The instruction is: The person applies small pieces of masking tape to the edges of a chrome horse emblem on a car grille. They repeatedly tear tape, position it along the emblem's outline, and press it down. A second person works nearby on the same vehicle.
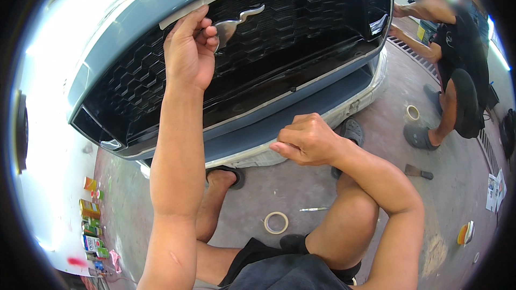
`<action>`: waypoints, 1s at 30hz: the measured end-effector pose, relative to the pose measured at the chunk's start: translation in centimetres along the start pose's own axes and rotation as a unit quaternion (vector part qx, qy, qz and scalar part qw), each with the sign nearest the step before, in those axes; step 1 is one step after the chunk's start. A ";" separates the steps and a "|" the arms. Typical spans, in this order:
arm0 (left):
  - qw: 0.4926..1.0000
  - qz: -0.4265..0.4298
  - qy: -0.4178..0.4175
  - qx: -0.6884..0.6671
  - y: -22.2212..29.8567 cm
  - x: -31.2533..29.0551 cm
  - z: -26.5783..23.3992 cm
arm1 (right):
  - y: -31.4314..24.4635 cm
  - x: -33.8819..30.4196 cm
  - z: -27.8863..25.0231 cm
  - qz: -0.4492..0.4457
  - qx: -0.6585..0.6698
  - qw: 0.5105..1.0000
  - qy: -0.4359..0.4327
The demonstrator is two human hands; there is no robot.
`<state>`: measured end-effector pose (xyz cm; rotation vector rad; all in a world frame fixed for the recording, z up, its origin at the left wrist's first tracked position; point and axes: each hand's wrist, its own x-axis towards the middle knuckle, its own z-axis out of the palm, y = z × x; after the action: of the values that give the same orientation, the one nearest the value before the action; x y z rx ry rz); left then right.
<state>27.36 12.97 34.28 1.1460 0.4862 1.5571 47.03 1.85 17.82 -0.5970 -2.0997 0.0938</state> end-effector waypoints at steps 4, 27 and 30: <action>0.999 -0.025 0.011 0.030 0.2 -3.3 -1.5 | -0.2 -0.1 0.0 -0.004 -0.008 1.000 0.009; 0.537 -0.516 -0.001 0.668 -4.0 -33.5 -35.0 | 4.2 -7.7 -2.9 0.485 0.011 0.846 -0.220; 0.528 -0.523 -0.024 0.669 -1.4 -33.9 -31.1 | 3.6 -14.2 -2.2 0.558 0.130 0.805 -0.155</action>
<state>-0.42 -9.44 5.26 1.3905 2.0746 -0.2275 56.66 -1.74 7.17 -1.6487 -1.6836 1.1880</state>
